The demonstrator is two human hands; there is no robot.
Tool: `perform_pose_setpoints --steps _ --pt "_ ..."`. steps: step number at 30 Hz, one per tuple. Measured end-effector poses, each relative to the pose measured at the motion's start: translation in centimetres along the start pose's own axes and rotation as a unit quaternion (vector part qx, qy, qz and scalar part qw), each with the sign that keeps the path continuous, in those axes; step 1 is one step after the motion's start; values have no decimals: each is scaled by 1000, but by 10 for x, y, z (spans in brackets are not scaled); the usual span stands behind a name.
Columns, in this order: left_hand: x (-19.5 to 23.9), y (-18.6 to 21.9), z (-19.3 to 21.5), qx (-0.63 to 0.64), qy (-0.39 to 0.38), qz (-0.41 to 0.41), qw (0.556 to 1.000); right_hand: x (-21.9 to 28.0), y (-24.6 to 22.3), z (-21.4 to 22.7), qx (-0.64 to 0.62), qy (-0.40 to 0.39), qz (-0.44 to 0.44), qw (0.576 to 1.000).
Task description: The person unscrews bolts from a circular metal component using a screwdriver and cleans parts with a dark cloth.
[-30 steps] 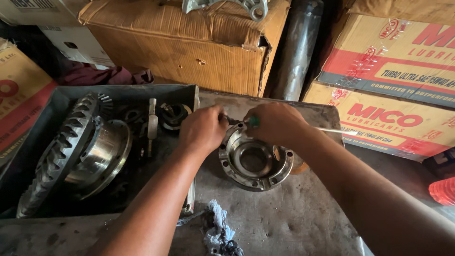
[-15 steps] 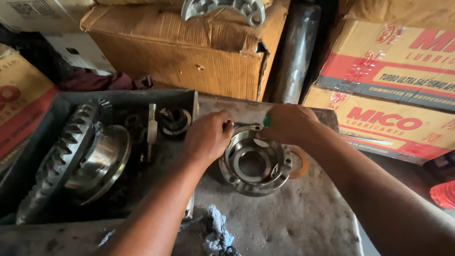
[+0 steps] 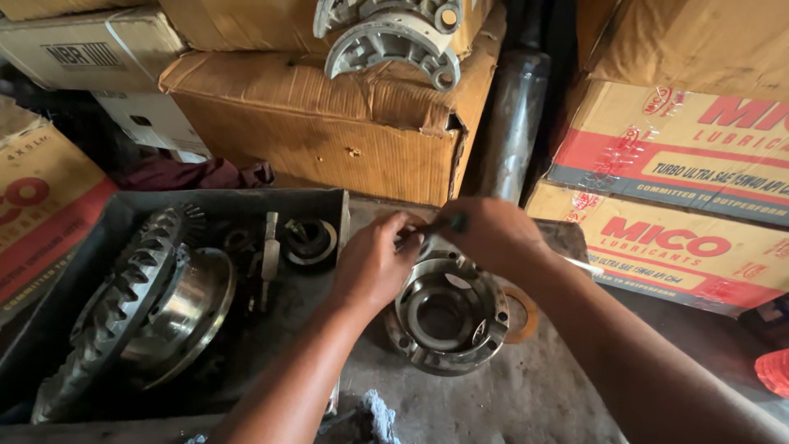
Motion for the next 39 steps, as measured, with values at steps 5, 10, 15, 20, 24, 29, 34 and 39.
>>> perform_pose_setpoints --steps 5,10,15,20,24,29,34,39 --pt "-1 -11 -8 -56 -51 54 996 -12 9 13 -300 33 9 953" --pt "-9 -24 18 -102 40 59 992 -16 0 -6 -342 -99 23 934" --pt "-13 -44 47 -93 56 213 971 -17 11 -14 -321 -66 22 945" --pt "-4 -47 26 -203 -6 101 974 -4 18 -16 -147 -52 -22 988" --pt "1 -56 11 -224 -51 92 969 2 24 -21 -93 -106 -63 988" --pt "6 -36 4 -205 -26 -26 978 -1 25 -20 -113 -99 -33 988" --pt "14 15 -8 -191 15 -207 959 5 2 -23 -59 21 86 994" --pt "18 12 -22 -126 -132 -47 982 -2 24 -27 -47 -115 -36 992"
Point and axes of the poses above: each hand's wrist, its own x-axis away from the middle knuckle, its own z-axis out of the back of the hand, y = z × x, the point moved 6 cm from there along -x, towards the middle knuckle, and after that the axes turned 2 degrees about -z, right-handed, at the moved point
